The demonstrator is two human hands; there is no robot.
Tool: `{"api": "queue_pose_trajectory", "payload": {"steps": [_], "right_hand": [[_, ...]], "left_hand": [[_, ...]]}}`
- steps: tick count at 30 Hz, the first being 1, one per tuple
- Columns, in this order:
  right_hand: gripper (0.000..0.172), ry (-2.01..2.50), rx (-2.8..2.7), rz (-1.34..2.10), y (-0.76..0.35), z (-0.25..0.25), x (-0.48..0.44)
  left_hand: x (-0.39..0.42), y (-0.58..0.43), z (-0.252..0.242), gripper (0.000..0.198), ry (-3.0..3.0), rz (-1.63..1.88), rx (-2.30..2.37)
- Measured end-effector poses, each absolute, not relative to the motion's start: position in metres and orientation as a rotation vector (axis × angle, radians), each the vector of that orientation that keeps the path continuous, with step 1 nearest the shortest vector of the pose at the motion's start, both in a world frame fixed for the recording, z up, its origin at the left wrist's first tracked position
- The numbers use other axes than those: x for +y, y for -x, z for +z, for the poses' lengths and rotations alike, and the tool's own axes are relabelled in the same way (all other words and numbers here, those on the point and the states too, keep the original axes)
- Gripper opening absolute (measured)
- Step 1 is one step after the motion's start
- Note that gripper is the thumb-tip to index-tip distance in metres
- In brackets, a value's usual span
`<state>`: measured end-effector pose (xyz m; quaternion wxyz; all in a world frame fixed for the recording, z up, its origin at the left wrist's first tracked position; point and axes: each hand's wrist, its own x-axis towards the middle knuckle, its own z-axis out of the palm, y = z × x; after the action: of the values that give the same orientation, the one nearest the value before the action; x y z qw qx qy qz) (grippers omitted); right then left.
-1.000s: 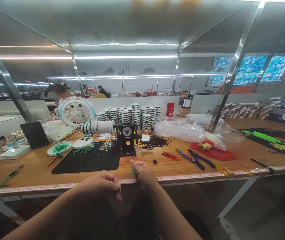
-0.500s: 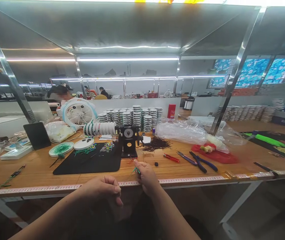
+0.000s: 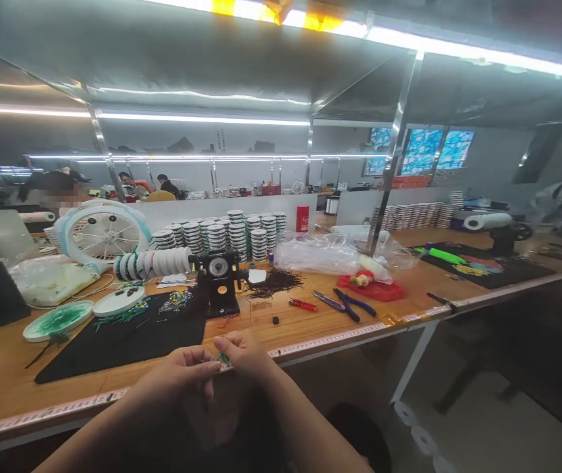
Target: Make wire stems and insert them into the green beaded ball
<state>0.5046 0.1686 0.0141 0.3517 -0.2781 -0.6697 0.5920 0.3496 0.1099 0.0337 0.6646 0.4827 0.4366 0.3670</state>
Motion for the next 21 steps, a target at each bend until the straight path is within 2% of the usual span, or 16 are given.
{"api": "queue_pose_trajectory", "payload": {"steps": [10, 15, 21], "right_hand": [[0.049, 0.67, -1.54, 1.653, -0.509, 0.011, 0.171], [0.048, 0.62, -1.417, 1.713, -0.513, 0.013, 0.172], [0.047, 0.613, -1.536, 1.666, -0.514, 0.014, 0.168]], "left_hand": [[0.096, -0.361, 0.013, 0.036, -0.88, 0.825, 0.798], [0.093, -0.36, 0.002, 0.035, -1.01, 0.806, 0.839], [0.1, -0.361, 0.01, 0.039, -1.077, 0.827, 0.97]]}}
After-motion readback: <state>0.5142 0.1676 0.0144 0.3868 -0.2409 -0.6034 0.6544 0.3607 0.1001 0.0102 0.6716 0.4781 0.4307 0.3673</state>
